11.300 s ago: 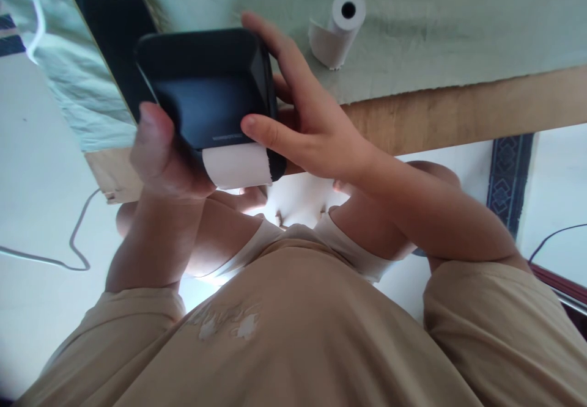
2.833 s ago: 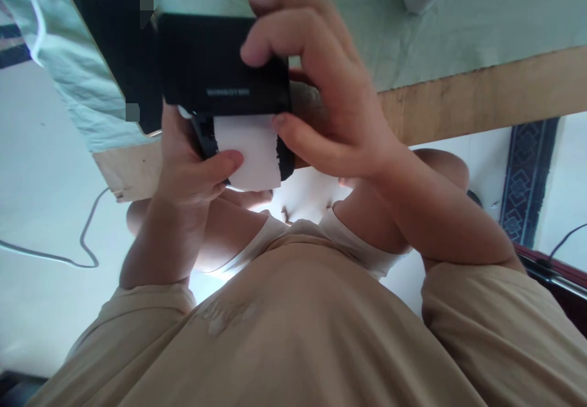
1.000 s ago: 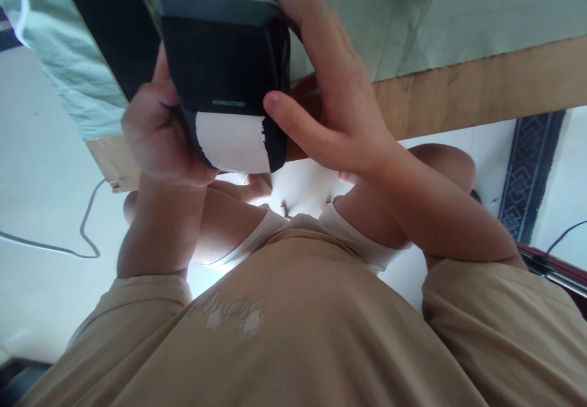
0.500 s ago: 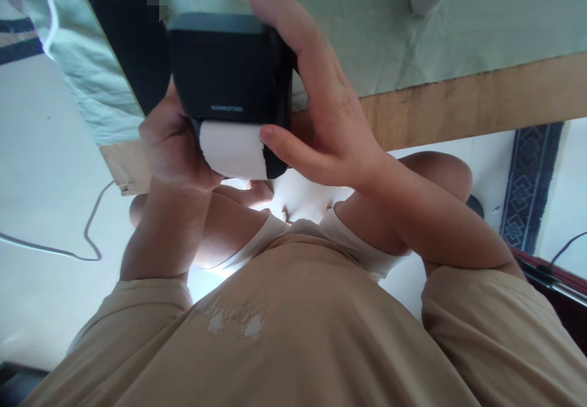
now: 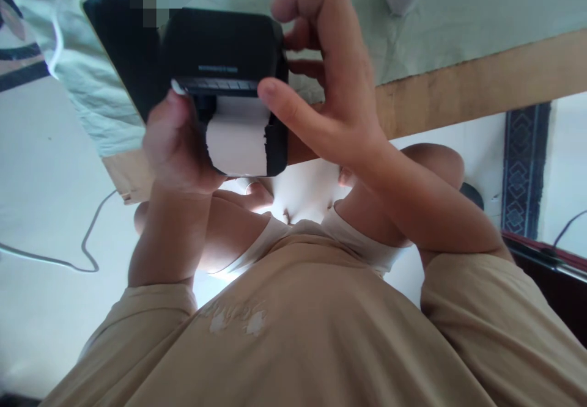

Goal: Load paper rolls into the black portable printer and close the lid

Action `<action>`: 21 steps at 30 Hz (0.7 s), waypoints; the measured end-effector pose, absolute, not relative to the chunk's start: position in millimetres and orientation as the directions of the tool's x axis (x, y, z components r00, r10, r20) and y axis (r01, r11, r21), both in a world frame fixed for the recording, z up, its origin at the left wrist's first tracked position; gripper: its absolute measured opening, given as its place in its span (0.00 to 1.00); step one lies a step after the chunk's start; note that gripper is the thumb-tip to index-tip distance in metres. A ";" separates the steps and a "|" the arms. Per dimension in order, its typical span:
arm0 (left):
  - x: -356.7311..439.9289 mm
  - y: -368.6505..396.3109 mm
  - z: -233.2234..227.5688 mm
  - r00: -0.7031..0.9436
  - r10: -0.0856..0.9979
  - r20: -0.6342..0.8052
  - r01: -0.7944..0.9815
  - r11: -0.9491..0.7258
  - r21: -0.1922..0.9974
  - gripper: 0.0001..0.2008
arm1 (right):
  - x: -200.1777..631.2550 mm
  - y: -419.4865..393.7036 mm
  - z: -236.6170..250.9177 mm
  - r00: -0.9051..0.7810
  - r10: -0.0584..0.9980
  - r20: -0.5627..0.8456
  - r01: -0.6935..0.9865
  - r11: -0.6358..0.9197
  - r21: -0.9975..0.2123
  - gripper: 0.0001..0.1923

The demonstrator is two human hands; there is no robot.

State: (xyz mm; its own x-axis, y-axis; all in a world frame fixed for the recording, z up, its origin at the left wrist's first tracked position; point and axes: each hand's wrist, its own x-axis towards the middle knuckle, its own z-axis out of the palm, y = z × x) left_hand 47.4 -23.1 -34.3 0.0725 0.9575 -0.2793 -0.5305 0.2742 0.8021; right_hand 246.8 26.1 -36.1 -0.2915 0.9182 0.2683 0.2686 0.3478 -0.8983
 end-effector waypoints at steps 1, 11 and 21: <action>46.6 -24.0 -35.5 0.058 0.959 -0.277 -0.511 0.267 0.817 0.25 | 244.2 28.5 -34.4 -0.214 0.913 0.348 0.265 0.397 -0.879 0.34; 44.8 -24.9 -37.4 0.029 0.963 -0.267 -0.542 0.239 0.806 0.30 | 232.0 41.6 0.8 -0.198 0.893 0.404 0.313 0.448 -0.837 0.20; 52.2 -11.8 -33.3 0.080 0.919 -0.385 -0.406 0.383 0.830 0.42 | 232.4 25.4 36.1 -0.434 0.865 -0.250 0.900 0.406 -0.158 0.13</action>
State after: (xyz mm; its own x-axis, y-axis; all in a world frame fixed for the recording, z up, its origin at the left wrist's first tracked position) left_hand 52.2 -11.8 -33.3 0.0802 0.9195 -0.3849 -0.4063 0.3828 0.8297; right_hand 232.4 25.4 36.1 -0.4342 0.8654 -0.2501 0.9001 0.4058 -0.1584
